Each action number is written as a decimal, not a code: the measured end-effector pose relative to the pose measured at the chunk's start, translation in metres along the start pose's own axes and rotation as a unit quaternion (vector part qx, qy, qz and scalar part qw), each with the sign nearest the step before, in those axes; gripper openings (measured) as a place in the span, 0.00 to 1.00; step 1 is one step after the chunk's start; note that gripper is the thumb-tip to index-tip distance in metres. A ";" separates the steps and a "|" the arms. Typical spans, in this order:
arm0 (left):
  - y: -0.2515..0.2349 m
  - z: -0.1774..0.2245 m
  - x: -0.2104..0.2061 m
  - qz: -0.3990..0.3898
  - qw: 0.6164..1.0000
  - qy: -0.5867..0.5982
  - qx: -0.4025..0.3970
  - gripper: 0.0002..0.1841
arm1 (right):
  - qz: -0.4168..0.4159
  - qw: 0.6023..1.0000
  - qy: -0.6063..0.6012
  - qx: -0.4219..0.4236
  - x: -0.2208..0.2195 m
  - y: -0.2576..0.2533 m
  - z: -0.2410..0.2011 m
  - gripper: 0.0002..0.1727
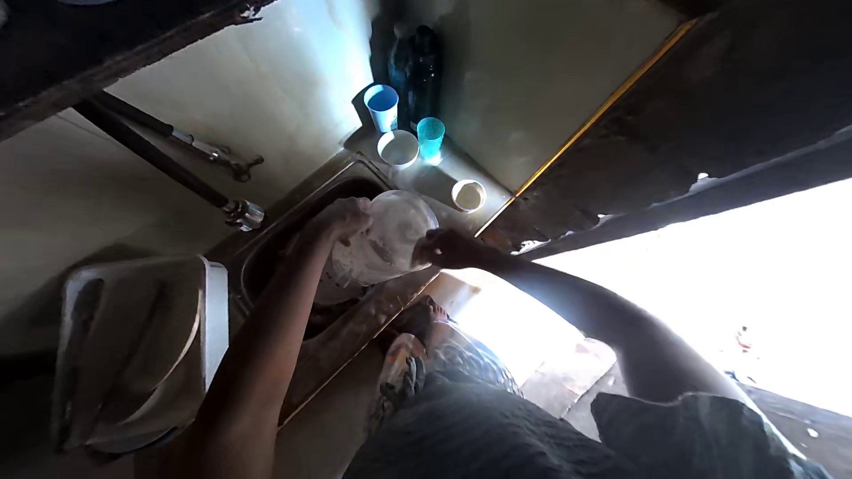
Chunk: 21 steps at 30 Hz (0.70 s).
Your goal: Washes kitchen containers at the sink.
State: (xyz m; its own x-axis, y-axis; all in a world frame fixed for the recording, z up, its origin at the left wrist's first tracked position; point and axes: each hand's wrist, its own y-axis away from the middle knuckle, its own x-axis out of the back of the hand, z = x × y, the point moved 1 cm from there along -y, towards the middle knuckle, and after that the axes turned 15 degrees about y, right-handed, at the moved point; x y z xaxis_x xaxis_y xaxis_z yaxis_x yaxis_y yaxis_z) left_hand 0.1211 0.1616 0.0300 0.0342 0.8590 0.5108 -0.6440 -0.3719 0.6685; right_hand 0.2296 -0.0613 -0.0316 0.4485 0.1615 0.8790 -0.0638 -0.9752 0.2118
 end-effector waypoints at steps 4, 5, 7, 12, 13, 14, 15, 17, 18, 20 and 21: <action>0.003 0.007 -0.014 0.033 0.998 -0.053 -0.007 0.22 | 0.048 0.972 0.227 -0.040 0.037 -0.027 0.014 0.16; 0.005 0.011 -0.016 0.032 0.997 -0.067 -0.008 0.24 | 0.083 0.965 0.249 -0.009 0.044 -0.039 0.010 0.15; 0.010 0.016 -0.019 0.036 0.997 -0.068 -0.008 0.20 | 0.121 0.956 0.265 0.045 0.052 -0.061 -0.006 0.17; 0.013 -0.006 -0.012 0.060 0.997 0.041 0.026 0.21 | 0.024 0.967 0.242 -0.075 0.047 -0.060 -0.020 0.14; 0.015 -0.008 -0.012 0.068 0.995 0.061 0.032 0.18 | -0.058 0.966 0.215 -0.131 0.047 -0.051 -0.028 0.16; 0.015 -0.010 -0.011 0.075 0.994 0.072 0.034 0.16 | -0.125 0.960 0.181 -0.173 0.047 -0.043 -0.038 0.18; 0.013 -0.011 -0.010 0.081 0.993 0.079 0.034 0.15 | -0.151 0.958 0.151 -0.190 0.043 -0.035 -0.045 0.19; 0.013 -0.014 -0.007 0.094 0.991 0.084 0.040 0.13 | -0.076 0.981 0.090 -0.155 0.023 -0.018 -0.053 0.17; 0.013 -0.016 -0.004 0.096 0.990 0.089 0.043 0.11 | -0.018 0.991 0.050 -0.126 0.016 -0.013 -0.056 0.15; 0.015 -0.021 0.000 0.086 0.990 0.102 0.036 0.13 | 0.084 0.993 -0.014 -0.083 0.008 -0.013 -0.060 0.15; 0.016 -0.022 0.000 0.078 0.991 0.109 0.024 0.14 | 0.130 0.988 -0.031 -0.075 0.007 -0.020 -0.054 0.14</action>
State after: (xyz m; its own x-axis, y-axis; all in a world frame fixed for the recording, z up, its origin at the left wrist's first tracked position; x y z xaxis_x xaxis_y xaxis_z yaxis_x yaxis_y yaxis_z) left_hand 0.0938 0.1639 0.0284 -0.2315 0.8435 0.4846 -0.5905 -0.5177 0.6191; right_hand 0.1859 -0.0320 -0.0064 0.4523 -0.1050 0.8856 -0.3136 -0.9484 0.0477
